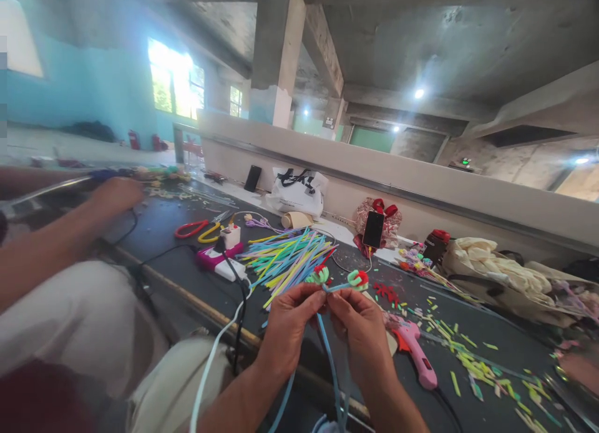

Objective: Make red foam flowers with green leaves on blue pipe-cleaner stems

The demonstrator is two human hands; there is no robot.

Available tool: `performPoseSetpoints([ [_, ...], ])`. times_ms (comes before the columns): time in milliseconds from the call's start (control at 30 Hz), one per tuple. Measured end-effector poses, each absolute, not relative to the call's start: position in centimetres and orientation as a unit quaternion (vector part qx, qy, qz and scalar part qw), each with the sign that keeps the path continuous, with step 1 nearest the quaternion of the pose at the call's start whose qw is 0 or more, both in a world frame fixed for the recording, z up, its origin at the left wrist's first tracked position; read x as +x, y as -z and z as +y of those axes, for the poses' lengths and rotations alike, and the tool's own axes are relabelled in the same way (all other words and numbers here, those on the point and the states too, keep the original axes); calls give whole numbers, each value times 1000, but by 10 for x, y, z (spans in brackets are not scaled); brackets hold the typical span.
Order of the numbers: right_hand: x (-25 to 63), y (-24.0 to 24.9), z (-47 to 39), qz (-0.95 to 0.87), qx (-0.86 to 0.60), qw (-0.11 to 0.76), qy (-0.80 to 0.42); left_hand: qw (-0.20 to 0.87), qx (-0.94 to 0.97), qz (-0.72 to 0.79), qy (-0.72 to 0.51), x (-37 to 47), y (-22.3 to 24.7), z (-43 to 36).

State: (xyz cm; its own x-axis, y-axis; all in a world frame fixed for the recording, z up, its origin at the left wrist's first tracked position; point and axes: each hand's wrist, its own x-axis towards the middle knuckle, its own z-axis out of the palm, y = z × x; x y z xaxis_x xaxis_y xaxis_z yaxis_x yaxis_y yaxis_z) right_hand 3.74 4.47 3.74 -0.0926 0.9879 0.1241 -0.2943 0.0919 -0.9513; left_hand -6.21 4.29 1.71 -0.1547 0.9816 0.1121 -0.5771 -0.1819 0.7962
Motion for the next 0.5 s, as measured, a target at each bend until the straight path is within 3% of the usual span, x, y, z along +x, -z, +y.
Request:
performPoseSetpoints([
  [500,39,-38,48,-525,-352,546,-550,564,320,285,-706,-62,-18,43],
])
